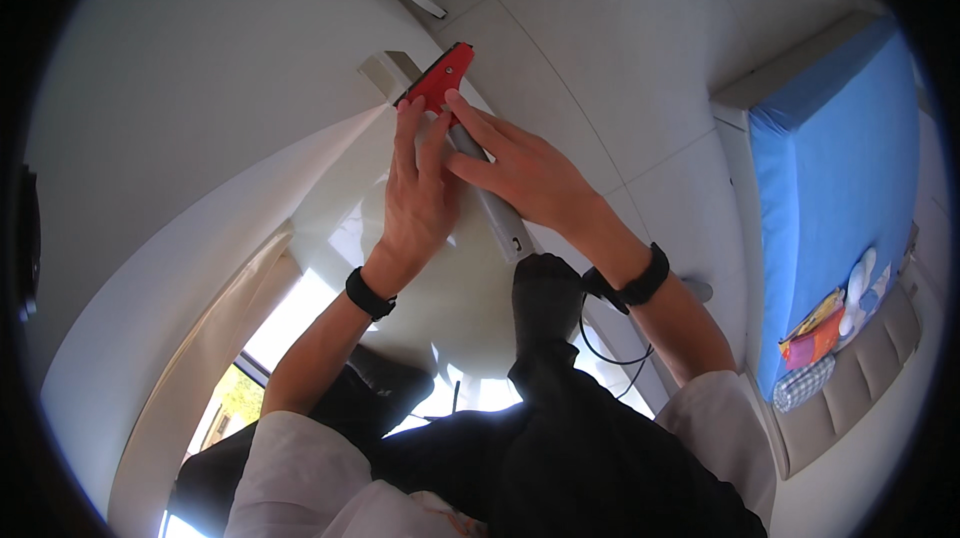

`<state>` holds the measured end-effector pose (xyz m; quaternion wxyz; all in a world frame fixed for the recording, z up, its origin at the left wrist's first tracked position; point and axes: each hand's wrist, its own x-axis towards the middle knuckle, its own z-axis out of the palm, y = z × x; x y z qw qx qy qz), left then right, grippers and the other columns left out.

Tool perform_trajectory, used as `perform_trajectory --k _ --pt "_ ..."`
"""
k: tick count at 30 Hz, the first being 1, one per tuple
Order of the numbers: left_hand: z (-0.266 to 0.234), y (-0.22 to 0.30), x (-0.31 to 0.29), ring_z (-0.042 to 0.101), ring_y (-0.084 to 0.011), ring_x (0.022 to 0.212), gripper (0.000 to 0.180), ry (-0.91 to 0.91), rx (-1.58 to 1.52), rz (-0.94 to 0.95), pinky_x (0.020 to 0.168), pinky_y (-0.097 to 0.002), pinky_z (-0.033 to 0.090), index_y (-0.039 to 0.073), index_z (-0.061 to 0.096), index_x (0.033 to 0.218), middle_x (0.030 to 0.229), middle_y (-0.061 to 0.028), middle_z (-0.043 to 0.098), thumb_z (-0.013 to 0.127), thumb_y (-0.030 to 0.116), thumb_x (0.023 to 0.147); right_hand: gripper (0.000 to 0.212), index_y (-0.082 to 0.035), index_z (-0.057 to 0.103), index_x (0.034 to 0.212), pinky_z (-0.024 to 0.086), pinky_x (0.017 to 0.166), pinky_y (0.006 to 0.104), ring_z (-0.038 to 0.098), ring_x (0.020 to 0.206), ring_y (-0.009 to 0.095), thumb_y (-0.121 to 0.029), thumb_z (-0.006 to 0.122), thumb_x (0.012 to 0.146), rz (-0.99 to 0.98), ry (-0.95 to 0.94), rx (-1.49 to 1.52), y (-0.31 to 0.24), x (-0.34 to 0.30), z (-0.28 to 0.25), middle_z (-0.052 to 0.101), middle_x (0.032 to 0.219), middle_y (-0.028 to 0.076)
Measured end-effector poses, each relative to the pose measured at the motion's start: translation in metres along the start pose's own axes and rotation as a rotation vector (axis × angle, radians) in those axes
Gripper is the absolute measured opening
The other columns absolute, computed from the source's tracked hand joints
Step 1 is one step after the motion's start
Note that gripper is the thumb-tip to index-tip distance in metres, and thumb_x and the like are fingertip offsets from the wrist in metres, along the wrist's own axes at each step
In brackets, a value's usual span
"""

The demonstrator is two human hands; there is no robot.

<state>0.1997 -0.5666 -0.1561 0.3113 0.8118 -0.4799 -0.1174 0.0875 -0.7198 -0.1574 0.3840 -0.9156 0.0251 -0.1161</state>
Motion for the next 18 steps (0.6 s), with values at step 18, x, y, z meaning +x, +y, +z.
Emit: perform_trajectory --k 18 --pt "-0.0039 0.0 0.0063 0.041 -0.0533 0.144 0.067 0.012 -0.022 -0.011 0.111 -0.0537 0.05 0.003 0.049 0.148 0.154 -0.028 0.039 0.066 -0.011 0.084 0.025 -0.013 0.064 0.107 0.059 0.095 0.0404 0.064 0.126 0.035 -0.004 0.071 0.085 -0.046 0.042 0.01 0.0055 0.0076 0.0007 0.039 0.164 0.02"
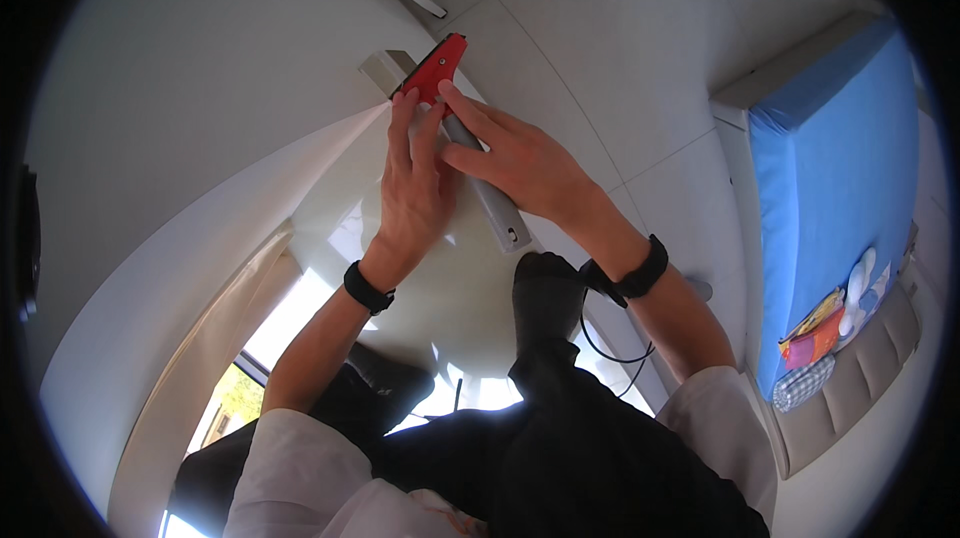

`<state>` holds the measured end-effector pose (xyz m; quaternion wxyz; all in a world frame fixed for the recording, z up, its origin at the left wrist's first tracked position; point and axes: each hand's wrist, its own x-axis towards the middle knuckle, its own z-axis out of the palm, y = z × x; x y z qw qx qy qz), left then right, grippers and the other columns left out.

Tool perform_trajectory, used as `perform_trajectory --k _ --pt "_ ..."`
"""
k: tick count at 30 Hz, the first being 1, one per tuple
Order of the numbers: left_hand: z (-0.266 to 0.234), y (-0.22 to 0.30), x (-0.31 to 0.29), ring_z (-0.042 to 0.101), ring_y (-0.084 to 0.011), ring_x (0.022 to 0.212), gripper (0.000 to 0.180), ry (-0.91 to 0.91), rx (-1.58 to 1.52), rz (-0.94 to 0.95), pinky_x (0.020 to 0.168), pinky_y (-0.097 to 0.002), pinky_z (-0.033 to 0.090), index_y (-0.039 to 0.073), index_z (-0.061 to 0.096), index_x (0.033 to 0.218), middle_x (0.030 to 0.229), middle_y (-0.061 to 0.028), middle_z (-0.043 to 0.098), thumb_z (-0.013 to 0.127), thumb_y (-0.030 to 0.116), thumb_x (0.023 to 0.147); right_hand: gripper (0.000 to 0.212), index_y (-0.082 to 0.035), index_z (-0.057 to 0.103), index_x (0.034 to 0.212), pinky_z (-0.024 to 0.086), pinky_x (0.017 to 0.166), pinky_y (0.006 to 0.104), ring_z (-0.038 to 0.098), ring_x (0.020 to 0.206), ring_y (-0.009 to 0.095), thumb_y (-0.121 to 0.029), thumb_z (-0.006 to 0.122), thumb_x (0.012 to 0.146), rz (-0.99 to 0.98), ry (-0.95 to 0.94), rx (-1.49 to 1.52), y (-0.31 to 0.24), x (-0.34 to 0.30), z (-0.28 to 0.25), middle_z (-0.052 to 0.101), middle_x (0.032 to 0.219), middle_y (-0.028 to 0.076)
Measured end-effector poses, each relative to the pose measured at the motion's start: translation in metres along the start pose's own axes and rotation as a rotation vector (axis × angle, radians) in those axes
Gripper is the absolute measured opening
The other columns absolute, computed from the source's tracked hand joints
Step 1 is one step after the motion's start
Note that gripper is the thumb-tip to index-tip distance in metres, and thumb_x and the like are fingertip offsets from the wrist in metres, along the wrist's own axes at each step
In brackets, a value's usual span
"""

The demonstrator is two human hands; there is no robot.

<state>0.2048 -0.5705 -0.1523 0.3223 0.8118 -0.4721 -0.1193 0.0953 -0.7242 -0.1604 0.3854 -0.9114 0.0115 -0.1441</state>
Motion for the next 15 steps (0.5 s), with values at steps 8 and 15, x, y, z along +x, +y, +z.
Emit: perform_trajectory --k 8,15 --pt "0.0001 -0.0009 0.0016 0.04 -0.0543 0.145 0.068 0.002 0.022 0.014 0.111 -0.0545 0.05 0.002 0.048 0.148 0.155 -0.0287 0.038 0.067 -0.011 0.084 0.025 -0.012 0.065 0.107 0.059 0.095 0.0398 0.065 0.123 0.035 -0.003 0.071 0.085 -0.003 0.021 -0.004 -0.0019 0.0003 0.0031 0.04 0.163 0.021" --pt "0.0001 -0.0012 0.0037 0.039 -0.0536 0.146 0.072 0.02 0.031 0.023 0.103 -0.052 0.056 0.003 0.046 0.148 0.157 -0.0293 0.036 0.068 -0.014 0.082 0.02 -0.011 0.065 0.104 0.059 0.097 0.04 0.064 0.125 0.036 -0.005 0.07 0.085 -0.013 0.057 -0.013 -0.0027 0.0046 0.0052 0.043 0.16 0.022"
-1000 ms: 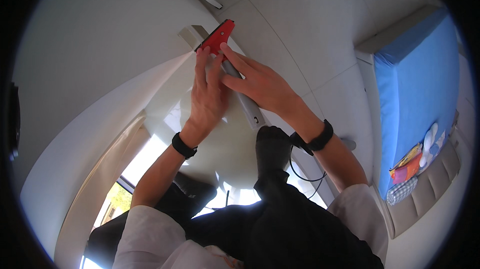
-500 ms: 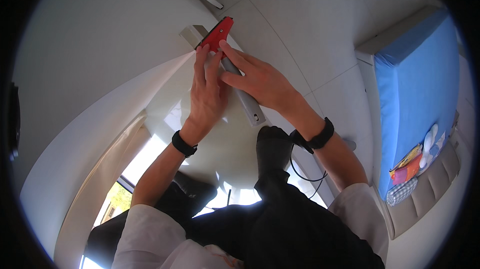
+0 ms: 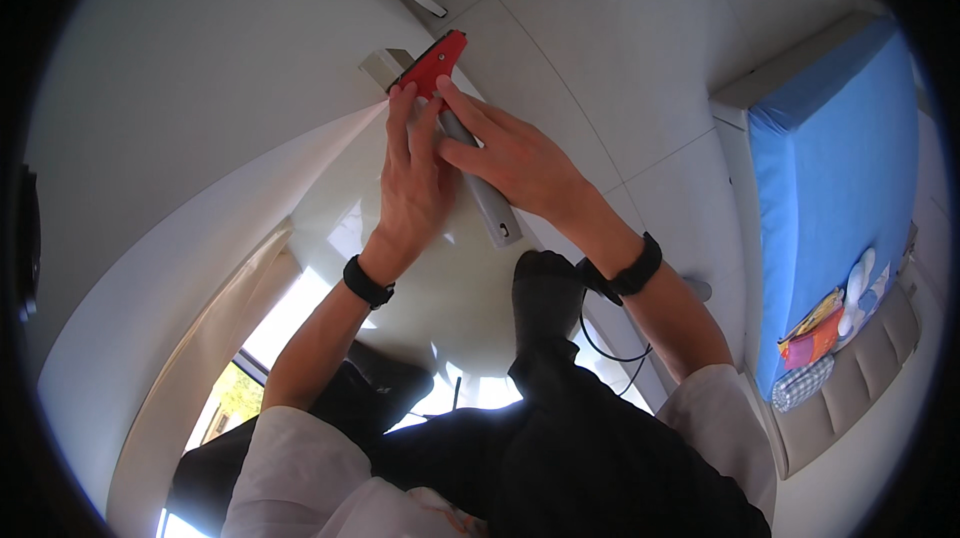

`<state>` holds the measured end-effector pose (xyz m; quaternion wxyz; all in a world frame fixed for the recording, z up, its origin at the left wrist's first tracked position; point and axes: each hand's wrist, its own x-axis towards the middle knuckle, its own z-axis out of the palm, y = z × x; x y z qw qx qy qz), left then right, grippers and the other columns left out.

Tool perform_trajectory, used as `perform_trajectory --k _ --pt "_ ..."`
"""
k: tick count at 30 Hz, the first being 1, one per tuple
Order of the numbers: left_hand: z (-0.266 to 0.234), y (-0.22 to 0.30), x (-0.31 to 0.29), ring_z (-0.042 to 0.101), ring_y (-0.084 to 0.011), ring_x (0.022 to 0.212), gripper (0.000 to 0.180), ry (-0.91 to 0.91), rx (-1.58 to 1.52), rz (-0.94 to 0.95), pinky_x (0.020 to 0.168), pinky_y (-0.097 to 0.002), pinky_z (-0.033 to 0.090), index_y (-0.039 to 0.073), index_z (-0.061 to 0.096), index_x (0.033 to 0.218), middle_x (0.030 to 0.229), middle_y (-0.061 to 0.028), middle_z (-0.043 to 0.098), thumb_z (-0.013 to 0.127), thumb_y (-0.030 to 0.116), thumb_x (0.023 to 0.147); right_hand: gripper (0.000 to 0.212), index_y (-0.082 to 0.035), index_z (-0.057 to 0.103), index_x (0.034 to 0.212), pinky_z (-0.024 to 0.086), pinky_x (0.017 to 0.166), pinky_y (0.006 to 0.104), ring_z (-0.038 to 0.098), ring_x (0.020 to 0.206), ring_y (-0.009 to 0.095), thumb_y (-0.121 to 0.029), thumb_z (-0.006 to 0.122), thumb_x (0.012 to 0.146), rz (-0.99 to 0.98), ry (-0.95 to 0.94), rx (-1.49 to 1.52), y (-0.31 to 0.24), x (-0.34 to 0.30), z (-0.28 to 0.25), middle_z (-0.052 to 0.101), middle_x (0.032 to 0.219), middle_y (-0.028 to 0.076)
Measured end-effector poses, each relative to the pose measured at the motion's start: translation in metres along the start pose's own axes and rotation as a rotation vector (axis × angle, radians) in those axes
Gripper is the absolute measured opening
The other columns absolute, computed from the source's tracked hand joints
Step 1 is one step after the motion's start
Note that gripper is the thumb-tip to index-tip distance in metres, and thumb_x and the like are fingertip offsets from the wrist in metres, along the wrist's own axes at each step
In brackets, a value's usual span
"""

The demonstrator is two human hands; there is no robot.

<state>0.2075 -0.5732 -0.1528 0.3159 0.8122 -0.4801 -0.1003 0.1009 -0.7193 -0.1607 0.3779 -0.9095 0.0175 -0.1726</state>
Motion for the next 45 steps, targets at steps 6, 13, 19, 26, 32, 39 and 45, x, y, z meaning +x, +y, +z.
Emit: perform_trajectory --k 6,13,19,26,32,39,45 --pt "0.001 -0.002 0.004 0.038 -0.0539 0.146 0.07 0.013 0.008 0.001 0.102 -0.0517 0.056 0.002 0.046 0.147 0.157 -0.0294 0.036 0.068 -0.014 0.082 0.017 -0.011 0.065 0.102 0.058 0.097 0.0401 0.064 0.126 0.035 -0.005 0.07 0.086 0.029 -0.022 0.022 0.002 0.003 -0.001 0.043 0.16 0.022" --pt "0.003 -0.004 0.005 0.04 -0.0526 0.145 0.071 0.03 0.023 -0.017 0.092 -0.0484 0.061 0.005 0.047 0.147 0.159 -0.0267 0.035 0.068 -0.015 0.082 0.02 -0.012 0.065 0.104 0.058 0.096 0.0405 0.063 0.127 0.036 -0.003 0.069 0.086 0.024 -0.038 0.017 0.004 0.005 0.0 0.042 0.161 0.022" --pt "0.002 0.001 -0.002 0.039 -0.0533 0.145 0.075 -0.025 0.016 -0.029 0.092 -0.048 0.061 0.006 0.045 0.149 0.16 -0.0273 0.033 0.068 -0.016 0.081 0.026 -0.013 0.065 0.106 0.058 0.097 0.0409 0.063 0.127 0.036 -0.002 0.072 0.084 0.047 -0.109 -0.028 0.003 -0.002 -0.007 0.039 0.163 0.021" --pt "0.005 -0.004 -0.002 0.037 -0.0553 0.146 0.077 0.019 0.006 -0.003 0.093 -0.0511 0.06 0.005 0.044 0.149 0.159 -0.029 0.033 0.068 -0.016 0.079 0.024 -0.013 0.065 0.106 0.058 0.097 0.0412 0.063 0.126 0.037 -0.004 0.072 0.085 0.015 -0.061 0.022 0.003 -0.001 0.0 0.04 0.163 0.022" --pt "0.005 -0.004 0.0 0.036 -0.0557 0.146 0.076 0.041 0.008 0.012 0.095 -0.0517 0.059 0.005 0.044 0.149 0.158 -0.0286 0.033 0.067 -0.017 0.08 0.02 -0.012 0.065 0.103 0.059 0.096 0.0405 0.064 0.125 0.037 -0.005 0.071 0.085 -0.01 -0.026 0.004 0.004 0.004 0.001 0.042 0.161 0.023" --pt "0.002 -0.001 0.006 0.04 -0.0584 0.142 0.068 0.05 0.002 -0.004 0.111 -0.0589 0.049 -0.003 0.046 0.144 0.151 -0.0332 0.038 0.069 -0.014 0.081 0.016 -0.011 0.065 0.101 0.06 0.094 0.0394 0.065 0.125 0.036 -0.006 0.071 0.086 -0.022 -0.011 -0.005 0.003 0.01 0.001 0.044 0.159 0.023" --pt "0.002 -0.002 0.009 0.04 -0.0586 0.142 0.069 0.042 0.016 -0.013 0.11 -0.0583 0.05 -0.003 0.044 0.145 0.153 -0.033 0.036 0.069 -0.014 0.082 0.015 -0.005 0.068 0.102 0.057 0.103 0.0424 0.061 0.132 0.04 -0.004 0.068 0.087 0.026 -0.05 0.032 0.001 0.014 0.0 0.043 0.16 0.025"
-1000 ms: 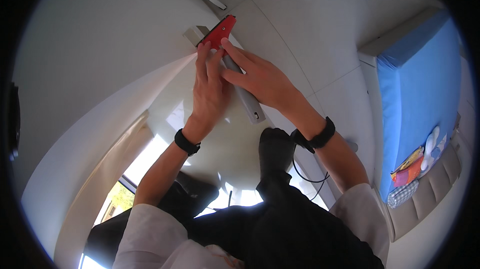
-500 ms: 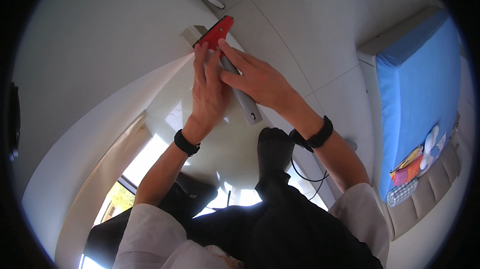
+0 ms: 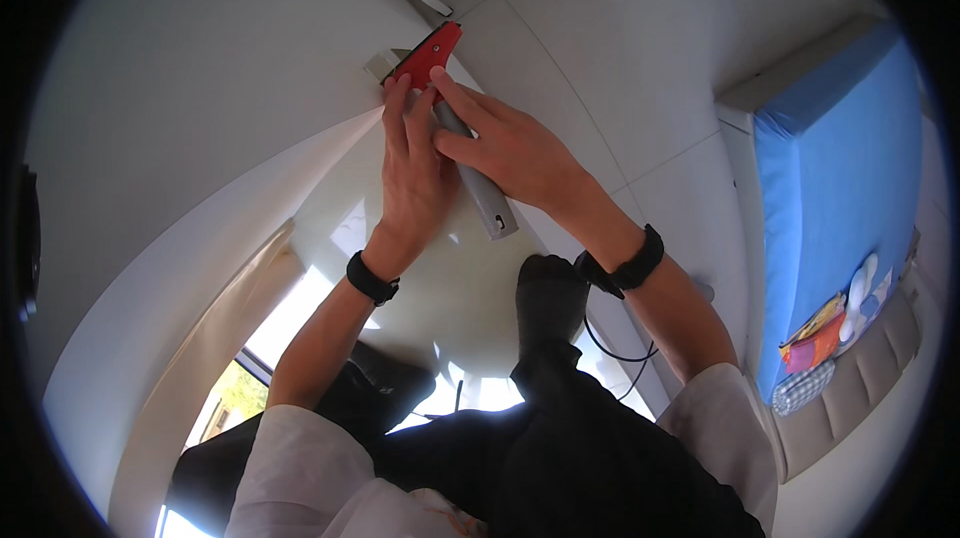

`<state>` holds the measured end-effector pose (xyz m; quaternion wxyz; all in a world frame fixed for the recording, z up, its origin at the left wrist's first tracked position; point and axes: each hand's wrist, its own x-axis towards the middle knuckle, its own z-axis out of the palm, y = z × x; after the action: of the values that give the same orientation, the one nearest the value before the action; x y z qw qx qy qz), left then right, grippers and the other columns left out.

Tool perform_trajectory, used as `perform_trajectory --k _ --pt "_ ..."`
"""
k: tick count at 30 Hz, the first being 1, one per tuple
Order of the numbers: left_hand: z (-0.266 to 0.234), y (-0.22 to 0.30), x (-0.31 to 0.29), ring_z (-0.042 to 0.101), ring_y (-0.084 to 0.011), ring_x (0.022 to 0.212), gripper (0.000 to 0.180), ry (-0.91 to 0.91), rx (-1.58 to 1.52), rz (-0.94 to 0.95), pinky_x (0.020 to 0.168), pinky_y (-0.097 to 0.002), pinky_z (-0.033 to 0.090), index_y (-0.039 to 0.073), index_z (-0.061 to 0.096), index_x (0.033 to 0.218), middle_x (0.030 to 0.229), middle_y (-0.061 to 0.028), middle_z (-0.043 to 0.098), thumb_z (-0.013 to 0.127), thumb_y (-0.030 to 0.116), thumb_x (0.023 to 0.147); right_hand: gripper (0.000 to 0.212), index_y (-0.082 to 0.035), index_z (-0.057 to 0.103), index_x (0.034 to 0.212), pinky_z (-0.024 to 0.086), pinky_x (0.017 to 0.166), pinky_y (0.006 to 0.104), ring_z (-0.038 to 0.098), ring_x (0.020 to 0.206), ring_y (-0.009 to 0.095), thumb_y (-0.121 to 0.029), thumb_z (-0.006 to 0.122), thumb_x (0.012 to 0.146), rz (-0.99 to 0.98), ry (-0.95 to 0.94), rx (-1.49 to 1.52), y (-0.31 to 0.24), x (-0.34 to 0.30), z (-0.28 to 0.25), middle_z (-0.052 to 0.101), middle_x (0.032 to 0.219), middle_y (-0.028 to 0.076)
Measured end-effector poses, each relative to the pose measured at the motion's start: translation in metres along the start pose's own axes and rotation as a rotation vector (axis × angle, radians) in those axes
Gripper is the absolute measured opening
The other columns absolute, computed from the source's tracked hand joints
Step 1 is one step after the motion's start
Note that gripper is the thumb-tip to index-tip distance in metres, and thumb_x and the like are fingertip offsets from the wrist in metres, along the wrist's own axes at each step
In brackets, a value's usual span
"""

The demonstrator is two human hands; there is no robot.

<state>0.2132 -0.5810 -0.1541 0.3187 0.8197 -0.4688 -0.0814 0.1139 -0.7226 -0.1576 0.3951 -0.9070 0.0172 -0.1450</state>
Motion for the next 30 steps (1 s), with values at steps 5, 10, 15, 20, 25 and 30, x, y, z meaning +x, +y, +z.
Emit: perform_trajectory --k 5,10,15,20,25,30 --pt "-0.002 0.002 0.002 0.039 -0.0591 0.142 0.069 0.0 -0.002 -0.015 0.108 -0.0561 0.053 -0.003 0.043 0.145 0.153 -0.0332 0.034 0.069 -0.014 0.082 0.014 -0.005 0.067 0.1 0.057 0.103 0.0425 0.061 0.131 0.04 -0.003 0.068 0.087 -0.038 0.033 -0.008 0.002 0.003 0.001 0.044 0.16 0.025" --pt "0.0 0.003 0.003 0.038 -0.0576 0.144 0.069 0.008 0.001 -0.022 0.107 -0.055 0.054 -0.003 0.041 0.146 0.154 -0.0328 0.033 0.068 -0.013 0.083 0.012 -0.009 0.062 0.094 0.059 0.096 0.0392 0.065 0.125 0.035 -0.005 0.071 0.086 -0.063 0.07 -0.06 0.004 0.005 0.003 0.047 0.157 0.024" --pt "0.001 0.002 0.003 0.037 -0.0574 0.145 0.07 0.009 0.008 -0.032 0.108 -0.0555 0.052 -0.003 0.039 0.148 0.155 -0.0322 0.033 0.067 -0.013 0.085 0.012 -0.009 0.061 0.093 0.059 0.096 0.0389 0.065 0.125 0.035 -0.005 0.07 0.085 -0.062 0.064 -0.072 0.004 0.007 0.005 0.047 0.157 0.024" --pt "0.002 0.002 0.003 0.035 -0.0572 0.146 0.07 -0.002 -0.016 -0.067 0.111 -0.0557 0.05 -0.003 0.038 0.149 0.156 -0.0331 0.032 0.065 -0.012 0.086 0.013 -0.008 0.061 0.093 0.06 0.096 0.0387 0.065 0.124 0.035 -0.005 0.07 0.085 -0.069 0.066 -0.071 0.005 0.008 0.005 0.046 0.158 0.024" --pt "0.001 0.0 0.003 0.033 -0.0563 0.147 0.071 -0.005 -0.012 -0.061 0.112 -0.0561 0.048 -0.003 0.036 0.151 0.159 -0.0334 0.03 0.065 -0.013 0.086 0.013 -0.008 0.061 0.093 0.06 0.096 0.0385 0.065 0.125 0.035 -0.005 0.07 0.085 -0.066 0.052 -0.085 0.005 0.009 0.006 0.045 0.158 0.024" --pt "0.0 0.003 0.006 0.031 -0.0553 0.149 0.073 -0.009 -0.035 -0.079 0.113 -0.0563 0.048 -0.002 0.033 0.153 0.16 -0.033 0.029 0.063 -0.013 0.087 0.013 -0.008 0.061 0.093 0.06 0.096 0.0388 0.064 0.125 0.035 -0.005 0.07 0.085 -0.056 0.052 -0.084 0.005 0.011 0.006 0.045 0.158 0.024"
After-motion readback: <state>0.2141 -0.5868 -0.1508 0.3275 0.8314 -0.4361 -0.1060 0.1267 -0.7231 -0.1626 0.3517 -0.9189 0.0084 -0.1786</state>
